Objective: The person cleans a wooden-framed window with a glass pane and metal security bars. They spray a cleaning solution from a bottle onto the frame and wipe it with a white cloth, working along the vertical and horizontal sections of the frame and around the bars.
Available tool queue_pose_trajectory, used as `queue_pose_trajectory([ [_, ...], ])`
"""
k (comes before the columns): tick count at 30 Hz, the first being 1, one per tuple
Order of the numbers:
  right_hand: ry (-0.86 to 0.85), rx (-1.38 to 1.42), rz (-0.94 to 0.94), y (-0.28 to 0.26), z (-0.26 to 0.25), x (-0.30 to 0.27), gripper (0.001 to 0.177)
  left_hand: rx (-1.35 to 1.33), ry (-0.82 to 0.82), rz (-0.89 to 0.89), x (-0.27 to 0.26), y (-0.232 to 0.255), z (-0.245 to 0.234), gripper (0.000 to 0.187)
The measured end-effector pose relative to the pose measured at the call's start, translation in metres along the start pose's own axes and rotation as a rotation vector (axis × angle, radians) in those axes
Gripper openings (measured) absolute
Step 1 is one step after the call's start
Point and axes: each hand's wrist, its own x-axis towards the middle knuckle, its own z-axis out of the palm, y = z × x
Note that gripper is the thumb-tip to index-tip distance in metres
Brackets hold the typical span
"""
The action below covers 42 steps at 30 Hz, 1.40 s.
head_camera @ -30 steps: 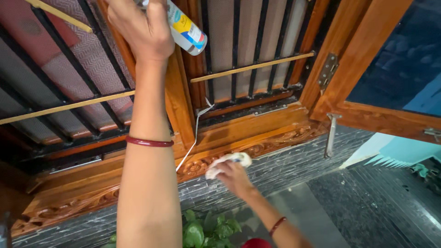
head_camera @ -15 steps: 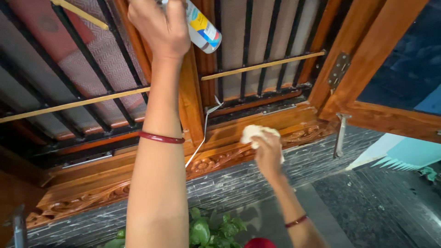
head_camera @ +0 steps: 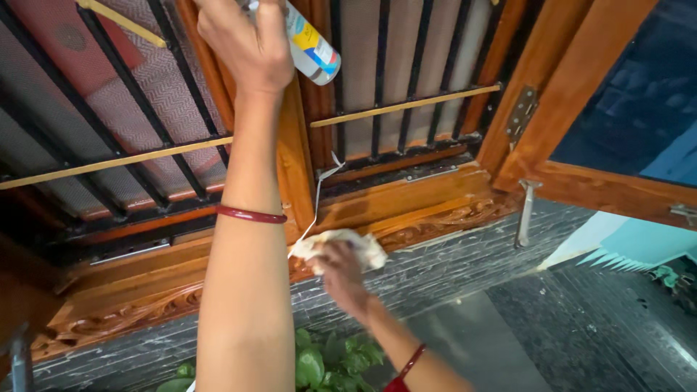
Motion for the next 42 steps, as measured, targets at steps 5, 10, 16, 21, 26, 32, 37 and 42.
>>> queue_pose_trajectory([
  [5,0.011,0.16,-0.049,0.009,0.016,-0.035,0.024,-0.129,0.002,-0.075,-0.006,0.011,-0.006,0.063],
  [10,-0.303,0.236,0.07,0.055,0.004,-0.11,0.025,-0.14,-0.033,-0.063,-0.006,0.012,-0.009,0.065],
  [16,0.066,0.402,0.26,0.091,-0.078,-0.062,0.036,-0.115,-0.048,-0.071,-0.013,0.01,-0.01,0.07],
  [21,0.311,0.051,0.338,0.082,-0.139,0.054,0.037,-0.156,-0.041,-0.097,-0.019,0.01,-0.01,0.074],
  [26,0.186,-0.496,0.471,0.101,-0.096,0.1,0.036,-0.145,-0.01,-0.06,-0.019,0.008,-0.006,0.072],
  [32,-0.074,-0.19,0.321,0.055,-0.065,0.088,0.049,-0.207,-0.028,-0.146,-0.02,0.012,-0.008,0.075],
  [37,-0.346,0.151,0.106,0.069,-0.105,0.071,0.048,-0.184,-0.038,-0.195,-0.009,0.027,-0.014,0.074],
  [42,-0.199,0.446,0.232,0.103,-0.162,0.084,0.049,-0.17,-0.042,-0.13,-0.011,0.025,-0.013,0.069],
])
